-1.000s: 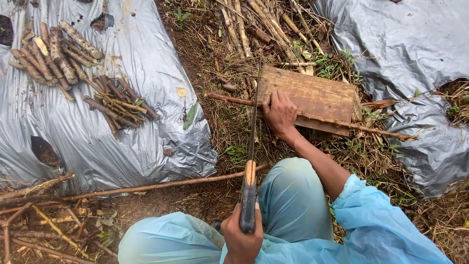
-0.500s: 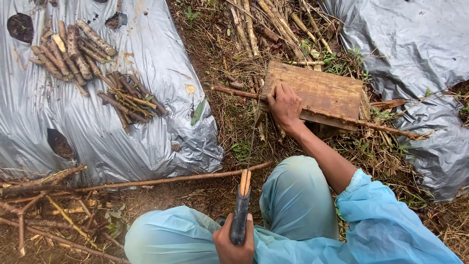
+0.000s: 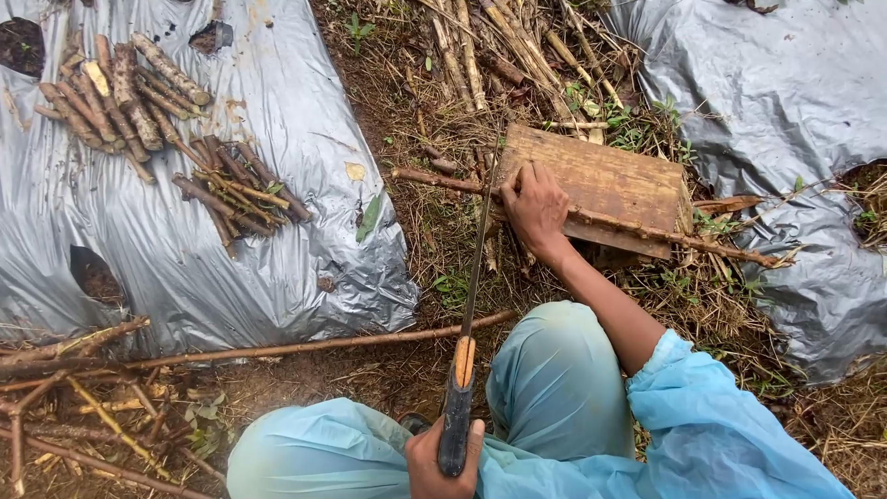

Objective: Using a hand saw to cut long wooden sticks into shorter segments on a wooden block in a field.

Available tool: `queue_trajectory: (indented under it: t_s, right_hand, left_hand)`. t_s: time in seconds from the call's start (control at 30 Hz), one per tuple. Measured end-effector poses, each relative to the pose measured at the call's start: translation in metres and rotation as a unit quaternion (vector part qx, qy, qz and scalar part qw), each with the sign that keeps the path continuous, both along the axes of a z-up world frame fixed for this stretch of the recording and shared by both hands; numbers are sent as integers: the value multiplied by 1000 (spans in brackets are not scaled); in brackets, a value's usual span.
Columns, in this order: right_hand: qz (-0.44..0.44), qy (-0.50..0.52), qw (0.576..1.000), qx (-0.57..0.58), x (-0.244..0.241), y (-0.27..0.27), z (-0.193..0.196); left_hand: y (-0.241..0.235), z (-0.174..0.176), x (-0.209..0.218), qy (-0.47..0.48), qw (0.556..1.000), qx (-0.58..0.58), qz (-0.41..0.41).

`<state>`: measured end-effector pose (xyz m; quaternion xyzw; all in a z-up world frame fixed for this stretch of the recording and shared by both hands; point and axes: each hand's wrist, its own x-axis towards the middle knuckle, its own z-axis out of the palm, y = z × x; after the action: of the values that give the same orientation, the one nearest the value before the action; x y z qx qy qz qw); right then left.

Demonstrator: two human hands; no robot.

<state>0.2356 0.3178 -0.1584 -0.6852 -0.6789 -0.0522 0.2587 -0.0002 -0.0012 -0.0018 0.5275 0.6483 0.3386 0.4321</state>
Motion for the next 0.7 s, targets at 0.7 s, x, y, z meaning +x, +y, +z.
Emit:
queue_trajectory:
  t_s: [0.7]
  right_hand:
    - [-5,-1,999,51,1,-4,-9]
  left_hand:
    - [19,17,9,44,996,2,78]
